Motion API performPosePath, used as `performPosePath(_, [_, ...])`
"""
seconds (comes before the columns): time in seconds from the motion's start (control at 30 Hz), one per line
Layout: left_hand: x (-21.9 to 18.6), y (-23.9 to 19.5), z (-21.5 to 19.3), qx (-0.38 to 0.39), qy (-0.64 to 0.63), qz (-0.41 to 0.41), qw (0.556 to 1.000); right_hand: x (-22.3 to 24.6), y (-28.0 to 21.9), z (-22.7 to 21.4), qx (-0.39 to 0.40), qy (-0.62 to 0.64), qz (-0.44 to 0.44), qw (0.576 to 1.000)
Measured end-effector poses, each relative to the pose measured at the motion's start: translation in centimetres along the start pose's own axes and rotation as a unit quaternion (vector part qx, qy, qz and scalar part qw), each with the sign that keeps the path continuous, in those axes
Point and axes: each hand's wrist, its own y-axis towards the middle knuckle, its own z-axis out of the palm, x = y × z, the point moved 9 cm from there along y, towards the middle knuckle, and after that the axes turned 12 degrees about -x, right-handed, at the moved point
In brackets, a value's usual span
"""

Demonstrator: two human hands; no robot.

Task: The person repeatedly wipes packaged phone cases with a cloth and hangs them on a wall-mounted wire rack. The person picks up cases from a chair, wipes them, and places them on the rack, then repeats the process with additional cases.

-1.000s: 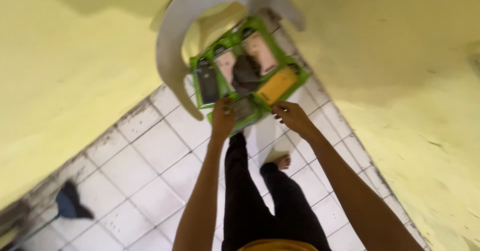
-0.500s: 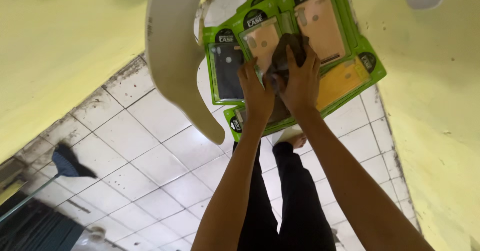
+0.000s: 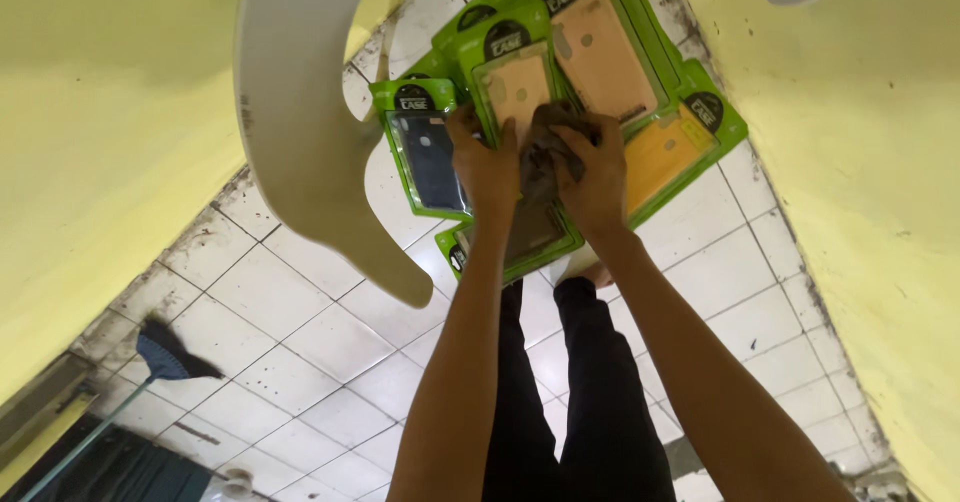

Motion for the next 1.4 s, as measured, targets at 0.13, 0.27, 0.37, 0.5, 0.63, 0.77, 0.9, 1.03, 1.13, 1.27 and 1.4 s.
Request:
performPosePath(0.13, [-3.1, -0.7, -2.2, 0.029, -0.058, 0.042, 0.997, 1.7, 0.2, -4.8, -0.046, 0.040, 0.030, 0.998])
performPosePath(0.27, [-4.5, -2.7, -3.6, 0.108, -0.095, -0.003, 0.990, 4.0, 0.3, -10.9, -0.068, 0.169, 0.171, 0.968])
performPosePath(0.37, [-5.8, -6.7, -3.8, 0.175, -0.134, -0.018, 0.975, 7.8, 0.4, -15.0, -0.093, 0.161, 0.153, 0.971])
performPosePath(0.5, [-8.5, -14.8, -2.7, 0.304, -0.373, -0.205, 0.853, 14.9, 1.3, -17.8, -0.105, 0.082, 0.025, 0.991])
performPosePath(0.63, [-15.7, -18.3, -4.8, 0.397, -0.461, -0.105, 0.787, 20.9, 1.9, -20.5, -0.092, 0.176, -0.019, 0.980])
performPosePath(0.77, [-19.1, -20.2, -6.5, 0.422, -0.434, -0.107, 0.789, 24.9, 1.7, -24.2, -0.084, 0.128, 0.000, 0.988])
performPosePath(0.9, [-23.3, -19.2, -7.6, 0.437, -0.555, -0.235, 0.668, 28.8, 1.0, -27.6, -0.100, 0.105, -0.018, 0.989])
performPosePath(1.03, [-31.1, -16.9, -11.6, 0.435, -0.622, -0.248, 0.603, 33.5, -4.1, -30.4, -0.077, 0.076, -0.160, 0.981])
performPosePath(1.13, [-38.1, -15.4, -15.3, 0.451, -0.637, -0.248, 0.574, 32.6, -7.8, -31.6, -0.089, 0.084, -0.181, 0.976])
performPosePath(1.27, [-45.8, -16.8, -20.3, 0.502, -0.621, -0.130, 0.589, 22.4, -6.6, -32.0, -0.069, 0.195, 0.129, 0.970])
performPosePath(1.4, [-47.3, -19.9, -22.2, 0.583, -0.602, -0.082, 0.540, 19.3, -4.4, -37.8, -0.170, 0.554, 0.196, 0.791])
